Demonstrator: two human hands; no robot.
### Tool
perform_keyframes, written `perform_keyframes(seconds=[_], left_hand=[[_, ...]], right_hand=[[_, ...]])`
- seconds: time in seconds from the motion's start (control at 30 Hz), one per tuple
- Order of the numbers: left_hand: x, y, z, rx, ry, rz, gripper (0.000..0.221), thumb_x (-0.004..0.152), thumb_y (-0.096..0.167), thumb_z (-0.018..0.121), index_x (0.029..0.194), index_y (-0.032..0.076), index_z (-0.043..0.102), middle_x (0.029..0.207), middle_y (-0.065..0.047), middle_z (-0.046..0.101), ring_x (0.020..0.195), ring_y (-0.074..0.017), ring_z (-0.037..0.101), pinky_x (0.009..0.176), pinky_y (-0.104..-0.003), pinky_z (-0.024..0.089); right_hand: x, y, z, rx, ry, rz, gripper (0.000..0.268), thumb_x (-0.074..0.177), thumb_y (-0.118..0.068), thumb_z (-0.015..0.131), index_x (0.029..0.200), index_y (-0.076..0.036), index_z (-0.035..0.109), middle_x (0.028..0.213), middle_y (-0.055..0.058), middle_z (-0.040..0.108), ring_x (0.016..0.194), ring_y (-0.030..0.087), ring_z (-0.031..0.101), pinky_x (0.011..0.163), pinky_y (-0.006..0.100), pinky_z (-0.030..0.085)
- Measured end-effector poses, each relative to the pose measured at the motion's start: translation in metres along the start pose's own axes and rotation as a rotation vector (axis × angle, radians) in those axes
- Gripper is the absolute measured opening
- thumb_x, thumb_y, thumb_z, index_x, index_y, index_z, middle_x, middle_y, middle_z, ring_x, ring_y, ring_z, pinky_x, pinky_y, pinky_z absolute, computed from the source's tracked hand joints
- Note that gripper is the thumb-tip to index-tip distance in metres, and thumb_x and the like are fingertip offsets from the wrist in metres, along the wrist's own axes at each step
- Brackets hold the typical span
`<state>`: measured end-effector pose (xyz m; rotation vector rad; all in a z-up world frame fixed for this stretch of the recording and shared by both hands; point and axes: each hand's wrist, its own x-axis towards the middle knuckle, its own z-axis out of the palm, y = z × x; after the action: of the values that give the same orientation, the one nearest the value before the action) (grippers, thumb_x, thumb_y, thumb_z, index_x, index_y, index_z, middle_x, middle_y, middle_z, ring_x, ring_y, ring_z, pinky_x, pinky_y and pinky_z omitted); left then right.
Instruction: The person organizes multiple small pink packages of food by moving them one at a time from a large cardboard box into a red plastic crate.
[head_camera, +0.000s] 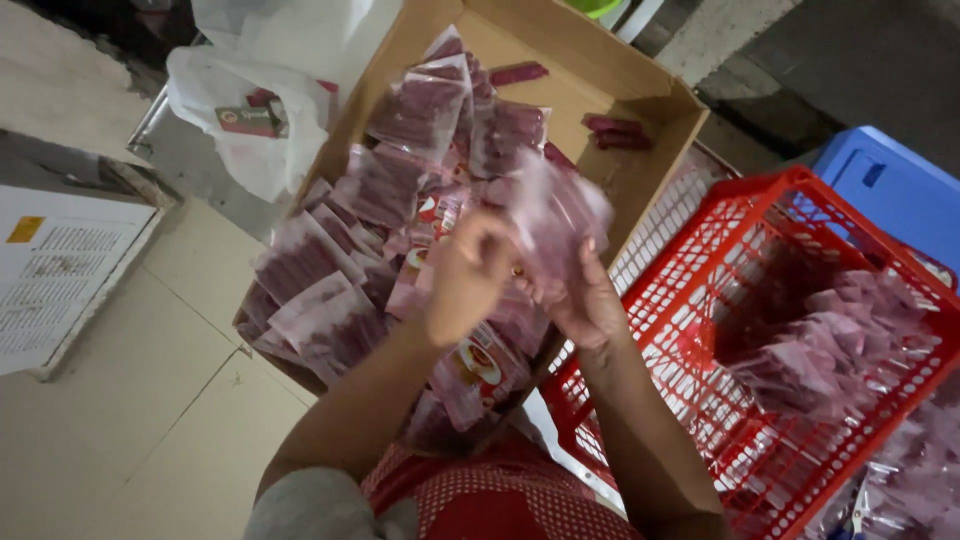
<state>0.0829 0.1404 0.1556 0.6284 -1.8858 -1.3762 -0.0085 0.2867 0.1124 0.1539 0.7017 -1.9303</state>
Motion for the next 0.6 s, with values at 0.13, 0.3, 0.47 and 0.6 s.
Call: perform_keyframes(seconds=[0.13,0.3,0.47,0.6], left_hand=[[0.001,-0.004,-0.008,-0.225,-0.277,-0.212,0.010,0.094,0.015,0.072,0.094,0.006,0.067,0.085,-0.009,0.071,0.078,-0.0147,0.063,0.077,-0.032,0.054],[0.071,-0.188,-0.066,0.471,-0.378,-0.073,0.014,0.085,0.021,0.078,0.090,0.011,0.071,0.082,-0.007,0.075,0.077,-0.0193,0.069,0.073,-0.034,0.057],[0.150,-0.215,-0.070,0.165,-0.016,-1.045,0.048,0.094,0.056,0.053,0.115,0.015,0.063,0.083,-0.008,0.069,0.068,-0.0286,0.076,0.063,-0.050,0.067],[0.165,-0.290,-0.063,0.050,0.344,-1.001,0.039,0.081,0.041,0.078,0.086,0.004,0.069,0.052,-0.011,0.058,0.041,-0.0203,0.064,0.038,-0.040,0.060]], right_hand=[[-0.007,-0.012,-0.021,-0.025,0.102,-0.055,0.042,0.098,-0.043,0.063,0.122,-0.008,0.063,0.115,0.014,0.070,0.101,0.032,0.070,0.081,0.045,0.054],[-0.031,-0.022,-0.083,-0.116,0.094,-0.165,0.055,0.094,-0.036,0.061,0.140,-0.007,0.056,0.134,0.020,0.065,0.119,0.038,0.064,0.101,0.057,0.048],[-0.061,-0.036,-0.068,-0.121,0.172,-0.225,0.077,0.087,-0.054,0.060,0.149,-0.012,0.047,0.142,0.020,0.059,0.123,0.038,0.061,0.105,0.063,0.046],[-0.069,-0.034,-0.064,-0.076,0.217,-0.305,0.081,0.088,-0.056,0.057,0.156,-0.014,0.040,0.148,0.018,0.054,0.126,0.038,0.059,0.107,0.062,0.045]])
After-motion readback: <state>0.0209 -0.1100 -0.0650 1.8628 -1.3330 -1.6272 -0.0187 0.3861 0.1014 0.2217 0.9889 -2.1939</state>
